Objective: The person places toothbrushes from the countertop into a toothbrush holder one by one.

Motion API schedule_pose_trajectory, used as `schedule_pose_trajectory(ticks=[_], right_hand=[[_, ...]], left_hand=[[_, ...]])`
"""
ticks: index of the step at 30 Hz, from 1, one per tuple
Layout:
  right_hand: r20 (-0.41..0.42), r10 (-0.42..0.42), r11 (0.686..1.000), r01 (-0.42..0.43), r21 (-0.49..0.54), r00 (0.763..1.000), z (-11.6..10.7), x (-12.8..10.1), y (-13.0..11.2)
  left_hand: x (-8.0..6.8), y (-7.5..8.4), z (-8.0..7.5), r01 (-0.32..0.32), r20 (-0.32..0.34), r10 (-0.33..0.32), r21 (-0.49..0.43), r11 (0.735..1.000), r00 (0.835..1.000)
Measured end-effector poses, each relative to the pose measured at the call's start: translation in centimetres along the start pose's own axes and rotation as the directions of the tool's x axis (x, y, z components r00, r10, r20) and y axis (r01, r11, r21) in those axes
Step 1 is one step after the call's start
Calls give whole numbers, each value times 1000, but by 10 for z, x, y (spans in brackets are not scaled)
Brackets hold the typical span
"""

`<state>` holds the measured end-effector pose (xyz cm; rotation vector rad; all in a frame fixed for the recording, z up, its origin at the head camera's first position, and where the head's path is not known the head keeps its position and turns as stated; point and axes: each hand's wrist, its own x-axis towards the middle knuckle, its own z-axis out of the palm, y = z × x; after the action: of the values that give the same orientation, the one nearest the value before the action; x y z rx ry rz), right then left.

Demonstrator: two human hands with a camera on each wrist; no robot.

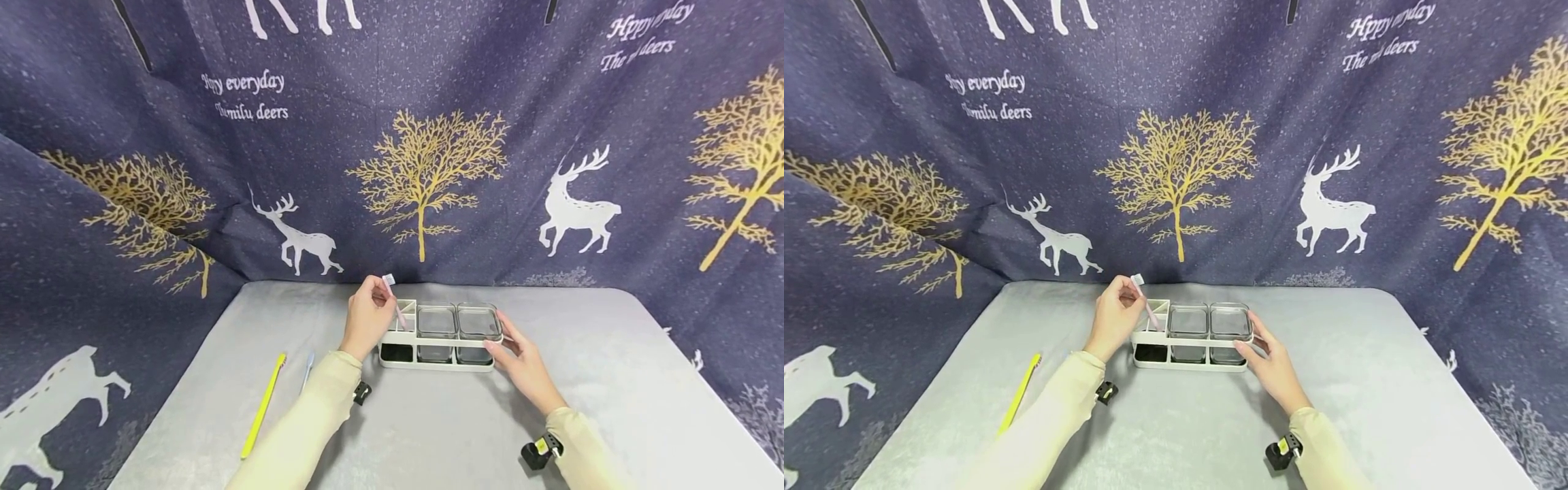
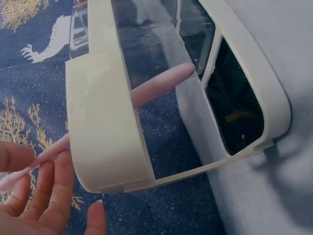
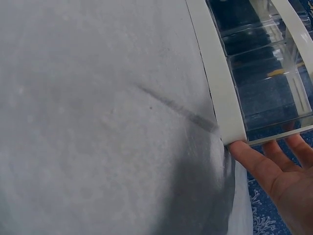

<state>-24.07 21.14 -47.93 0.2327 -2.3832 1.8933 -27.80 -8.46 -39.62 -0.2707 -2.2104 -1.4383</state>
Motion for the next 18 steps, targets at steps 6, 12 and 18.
schedule_pose_trajectory(ticks=[6,12,18], right_hand=[[-2,-1,1000,1,12,1000,0,0,-1],[-5,8,1000,-8,7,1000,0,1,1],[-9,5,1000,-5,11,1000,0,0,1]], left_hand=[[-2,-3,3,20,20,-20,1,1000,1000],[-3,-6,6,23,22,-24,40,999,999],[-5,-8,6,15,39,-17,53,998,999]])
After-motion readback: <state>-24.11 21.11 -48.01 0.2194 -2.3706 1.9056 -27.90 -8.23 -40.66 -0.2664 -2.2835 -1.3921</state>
